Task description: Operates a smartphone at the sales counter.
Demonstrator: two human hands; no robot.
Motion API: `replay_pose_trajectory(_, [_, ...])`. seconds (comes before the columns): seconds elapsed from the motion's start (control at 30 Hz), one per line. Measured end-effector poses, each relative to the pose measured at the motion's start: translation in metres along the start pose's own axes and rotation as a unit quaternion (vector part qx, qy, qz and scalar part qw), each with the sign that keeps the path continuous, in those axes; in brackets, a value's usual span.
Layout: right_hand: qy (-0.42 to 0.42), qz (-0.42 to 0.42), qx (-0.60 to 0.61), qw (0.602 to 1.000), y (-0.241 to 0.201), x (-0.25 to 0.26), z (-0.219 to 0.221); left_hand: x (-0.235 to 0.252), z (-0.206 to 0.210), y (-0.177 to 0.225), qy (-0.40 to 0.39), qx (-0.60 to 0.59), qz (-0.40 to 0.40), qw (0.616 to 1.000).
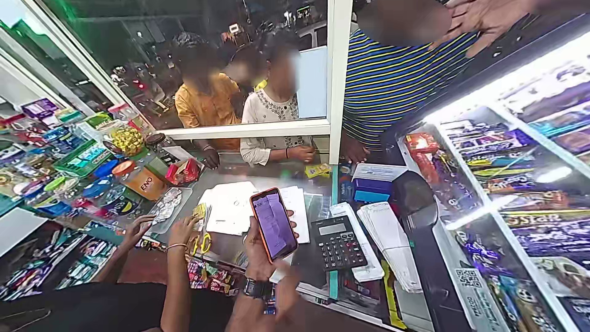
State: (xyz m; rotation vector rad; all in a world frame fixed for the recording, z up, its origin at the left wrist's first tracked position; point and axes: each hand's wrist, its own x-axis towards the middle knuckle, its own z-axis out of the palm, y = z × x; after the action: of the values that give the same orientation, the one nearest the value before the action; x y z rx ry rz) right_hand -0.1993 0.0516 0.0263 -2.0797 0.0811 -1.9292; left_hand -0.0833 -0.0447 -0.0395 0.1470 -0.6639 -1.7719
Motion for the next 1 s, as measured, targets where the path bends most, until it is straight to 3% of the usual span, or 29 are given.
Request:
replay_pose_trajectory(0.07, [0.079, 0.083, -0.1, 0.988, 0.022, 0.013, -0.044, -0.004, -0.002, 0.005, -0.003, -0.007, -0.003, 1.0])
replay_pose_trajectory(0.13, [0.151, 0.06, -0.198, 0.967, 0.049, 0.024, -0.082, -0.005, 0.001, 0.004, 0.017, -0.011, 0.004, 1.0])
replay_pose_trajectory(0.23, [0.18, 0.013, -0.254, 0.95, 0.07, 0.037, -0.107, -0.002, 0.006, 0.005, 0.029, -0.001, 0.012, 0.999])
replay_pose_trajectory(0.3, [0.164, 0.03, -0.207, 0.964, 0.074, 0.025, -0.103, -0.004, 0.007, 0.006, 0.025, -0.004, 0.014, 1.0])
replay_pose_trajectory(0.37, [0.146, 0.099, -0.158, 0.972, 0.075, 0.004, -0.093, -0.001, 0.007, 0.002, 0.011, -0.018, 0.013, 1.0])
replay_pose_trajectory(0.5, [0.102, 0.288, -0.124, 0.944, 0.08, -0.036, -0.054, 0.002, 0.012, 0.007, 0.01, -0.009, 0.01, 1.0])
replay_pose_trajectory(0.57, [0.08, 0.339, -0.127, 0.929, 0.078, -0.054, -0.044, 0.004, 0.014, 0.002, 0.015, -0.003, 0.01, 1.0])
replay_pose_trajectory(0.77, [0.078, 0.35, -0.115, 0.927, 0.071, -0.066, -0.021, 0.004, 0.026, -0.003, 0.078, 0.036, 0.056, 0.995])
replay_pose_trajectory(1.0, [0.081, 0.377, -0.107, 0.917, 0.069, -0.062, -0.012, 0.005, 0.022, -0.004, 0.021, -0.013, 0.042, 0.999])
